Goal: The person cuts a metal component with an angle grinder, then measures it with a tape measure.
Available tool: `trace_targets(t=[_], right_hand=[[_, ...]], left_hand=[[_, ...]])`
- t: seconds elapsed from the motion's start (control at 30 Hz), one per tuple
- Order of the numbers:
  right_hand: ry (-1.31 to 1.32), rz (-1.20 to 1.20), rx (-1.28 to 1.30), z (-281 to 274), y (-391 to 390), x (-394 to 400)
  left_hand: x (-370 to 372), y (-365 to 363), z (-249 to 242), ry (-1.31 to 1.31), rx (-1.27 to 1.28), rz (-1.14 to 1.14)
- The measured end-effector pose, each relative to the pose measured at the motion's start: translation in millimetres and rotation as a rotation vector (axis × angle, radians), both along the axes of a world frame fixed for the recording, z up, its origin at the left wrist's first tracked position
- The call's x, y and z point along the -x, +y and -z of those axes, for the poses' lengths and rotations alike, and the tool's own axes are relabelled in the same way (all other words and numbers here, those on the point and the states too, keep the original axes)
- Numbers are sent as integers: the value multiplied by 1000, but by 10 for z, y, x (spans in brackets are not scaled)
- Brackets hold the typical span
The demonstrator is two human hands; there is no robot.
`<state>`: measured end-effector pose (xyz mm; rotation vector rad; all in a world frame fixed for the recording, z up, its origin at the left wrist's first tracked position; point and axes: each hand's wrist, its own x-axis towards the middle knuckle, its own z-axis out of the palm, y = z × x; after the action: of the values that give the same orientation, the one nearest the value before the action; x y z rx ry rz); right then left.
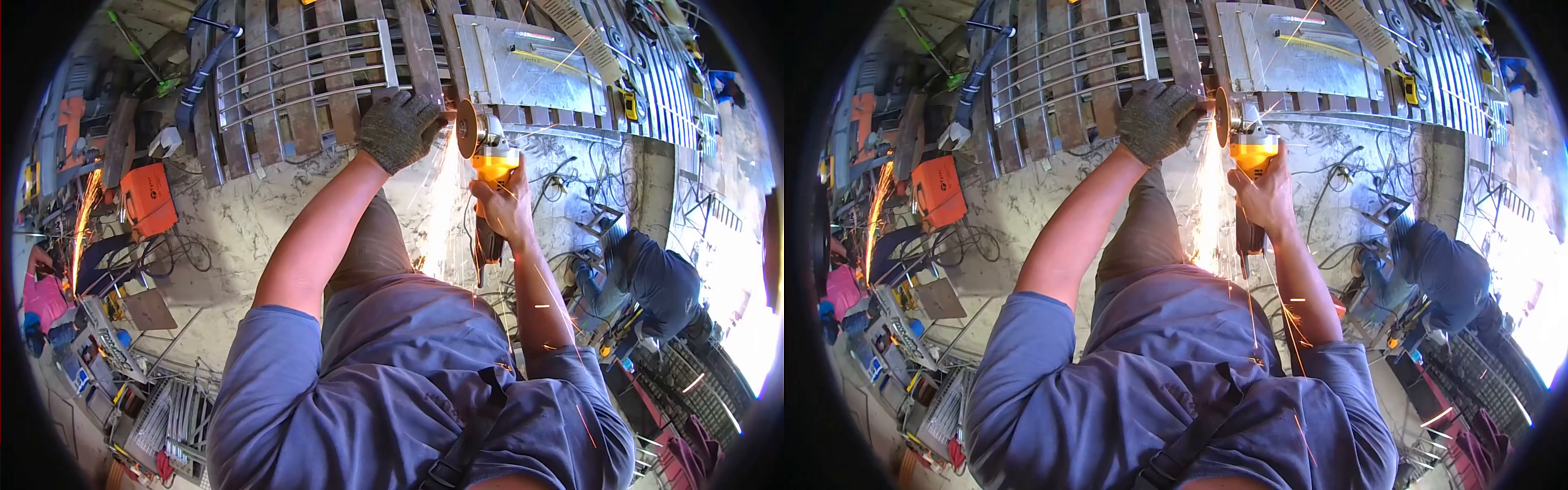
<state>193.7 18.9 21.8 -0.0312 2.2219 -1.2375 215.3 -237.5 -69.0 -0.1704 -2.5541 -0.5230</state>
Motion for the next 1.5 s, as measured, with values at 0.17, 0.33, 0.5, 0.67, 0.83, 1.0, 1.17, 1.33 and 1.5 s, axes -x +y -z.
trace_targets(t=[0.17, 0.33, 0.5, 0.67, 0.83, 1.0, 1.17, 1.33, 1.5], right_hand=[[111, -45, -48, 148, 82, -4], [96, -10, -16, 187, 87, -30], [67, -31, -63, 154, 92, -26], [90, -53, -56, 207, 144, -57], [150, -73, -104, 256, 181, -98], [86, -50, -123, 169, 136, -104], [63, -52, -132, 106, 89, -36], [99, -53, -61, 143, 83, 19], [120, -30, -91, 243, 121, 3]], left_hand=[[-4, 11, -10, -37, 5, -33], [-14, 10, -13, -70, -10, -18], [-1, 2, -15, -89, -8, -21], [-1, -6, -8, -70, -2, -10], [0, -3, -34, -81, -10, -18], [6, -13, -32, -82, 20, -23], [7, -9, 25, -78, -24, -12], [8, -30, 6, -66, 12, -9], [14, -11, 33, -63, -6, -23]])
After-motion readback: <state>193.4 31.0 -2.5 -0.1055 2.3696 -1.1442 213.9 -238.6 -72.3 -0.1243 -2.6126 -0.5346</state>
